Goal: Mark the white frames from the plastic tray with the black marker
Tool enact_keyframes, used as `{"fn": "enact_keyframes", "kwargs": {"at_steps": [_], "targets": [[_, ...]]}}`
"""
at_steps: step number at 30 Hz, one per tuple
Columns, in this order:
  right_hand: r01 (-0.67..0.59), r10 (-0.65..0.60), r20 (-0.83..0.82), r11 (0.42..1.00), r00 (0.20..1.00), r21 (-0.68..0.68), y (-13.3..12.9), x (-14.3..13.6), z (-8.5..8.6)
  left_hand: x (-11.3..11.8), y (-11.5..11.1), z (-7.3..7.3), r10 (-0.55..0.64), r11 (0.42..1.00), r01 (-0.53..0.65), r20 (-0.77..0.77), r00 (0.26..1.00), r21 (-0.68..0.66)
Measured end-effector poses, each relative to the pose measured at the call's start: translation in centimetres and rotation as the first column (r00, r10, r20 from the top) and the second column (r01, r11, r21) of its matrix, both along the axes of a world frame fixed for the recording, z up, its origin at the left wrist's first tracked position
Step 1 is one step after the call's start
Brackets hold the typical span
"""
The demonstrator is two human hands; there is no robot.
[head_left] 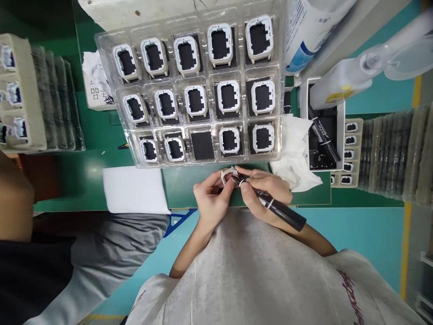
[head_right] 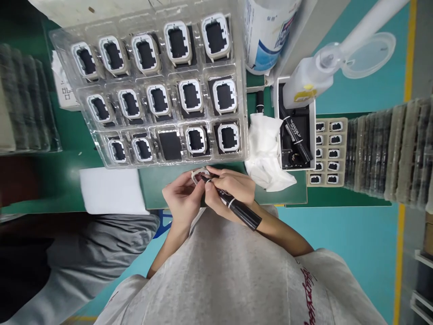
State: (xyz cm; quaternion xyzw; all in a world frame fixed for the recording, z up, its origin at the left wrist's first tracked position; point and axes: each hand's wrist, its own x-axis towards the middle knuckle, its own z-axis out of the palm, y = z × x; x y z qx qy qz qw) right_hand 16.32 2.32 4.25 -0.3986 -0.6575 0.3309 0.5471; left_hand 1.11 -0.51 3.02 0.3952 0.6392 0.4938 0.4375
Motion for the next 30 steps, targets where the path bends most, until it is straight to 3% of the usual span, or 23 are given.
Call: {"fn": "enact_keyframes", "kwargs": {"at_steps": [13,24,30], "targets": [[-0.033,0.035,-0.069,0.999,0.997,0.023,0.2,0.0,0.0,-0.9,1.2,1.6,-0.043,0.99,0.084,0.328,0.944,-0.112],[-0.114,0.122,-0.091,0.989,0.988,0.093,0.5,0.5,0.5,-0.6,0.4,1.3,-0.017,0.996,0.04,0.268,0.963,-0.081],[-0.07,0.08,-0.062,0.986,0.995,0.152,0.3,0.8,0.3,-1.0,0.5,1.3,-0.039,0.997,0.057,0.275,0.961,-0.059]]}}
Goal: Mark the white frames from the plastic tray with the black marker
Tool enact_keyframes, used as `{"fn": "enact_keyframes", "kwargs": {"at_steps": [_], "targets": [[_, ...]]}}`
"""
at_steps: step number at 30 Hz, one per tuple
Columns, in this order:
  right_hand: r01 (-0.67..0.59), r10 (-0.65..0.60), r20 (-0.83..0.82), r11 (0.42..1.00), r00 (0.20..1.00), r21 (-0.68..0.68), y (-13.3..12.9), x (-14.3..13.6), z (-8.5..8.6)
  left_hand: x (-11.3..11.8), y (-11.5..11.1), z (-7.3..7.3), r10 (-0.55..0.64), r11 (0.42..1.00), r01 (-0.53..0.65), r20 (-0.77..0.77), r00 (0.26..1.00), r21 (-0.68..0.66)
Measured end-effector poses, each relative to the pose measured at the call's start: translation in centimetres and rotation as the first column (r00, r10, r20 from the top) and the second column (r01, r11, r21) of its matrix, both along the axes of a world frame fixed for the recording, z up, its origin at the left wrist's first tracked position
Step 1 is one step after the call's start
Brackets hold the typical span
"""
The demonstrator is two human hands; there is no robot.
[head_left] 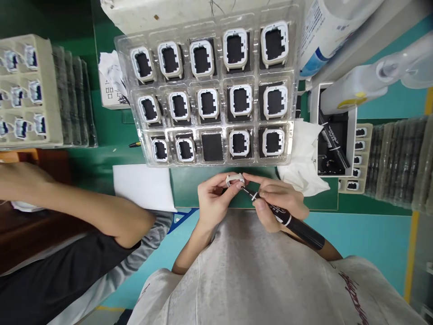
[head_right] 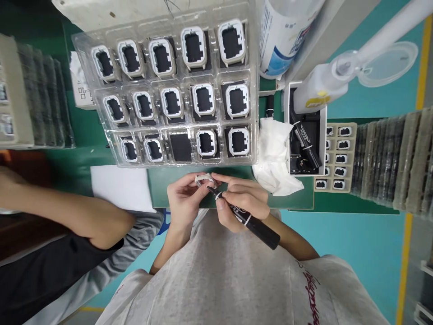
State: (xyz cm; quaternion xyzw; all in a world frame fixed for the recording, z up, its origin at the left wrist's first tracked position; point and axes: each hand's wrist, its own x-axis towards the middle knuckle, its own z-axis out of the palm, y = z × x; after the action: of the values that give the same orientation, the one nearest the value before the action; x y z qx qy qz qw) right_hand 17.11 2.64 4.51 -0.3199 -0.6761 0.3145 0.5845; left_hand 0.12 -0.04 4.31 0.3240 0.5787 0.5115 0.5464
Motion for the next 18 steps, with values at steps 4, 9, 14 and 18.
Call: {"fn": "enact_keyframes", "kwargs": {"at_steps": [4,9,14,18], "targets": [[0.01,-0.008,-0.049,0.999,0.999,0.043,-0.1,0.3,-0.2,-0.2,0.2,0.1,-0.04,0.999,0.039,0.09,0.995,0.009],[0.112,-0.102,-0.144,0.992,0.984,0.059,-0.4,0.7,-1.4,-0.4,0.4,-0.2,-0.053,0.997,0.059,0.151,0.987,-0.04],[0.168,-0.153,-0.166,0.982,0.974,0.081,-0.6,1.0,-2.5,-0.8,0.1,1.6,0.051,0.998,-0.05,-0.011,0.999,0.042],[0.186,-0.168,-0.166,0.977,0.972,0.101,-0.6,0.9,-2.5,-1.3,1.2,4.3,0.345,0.893,-0.245,-0.227,0.911,0.376]]}}
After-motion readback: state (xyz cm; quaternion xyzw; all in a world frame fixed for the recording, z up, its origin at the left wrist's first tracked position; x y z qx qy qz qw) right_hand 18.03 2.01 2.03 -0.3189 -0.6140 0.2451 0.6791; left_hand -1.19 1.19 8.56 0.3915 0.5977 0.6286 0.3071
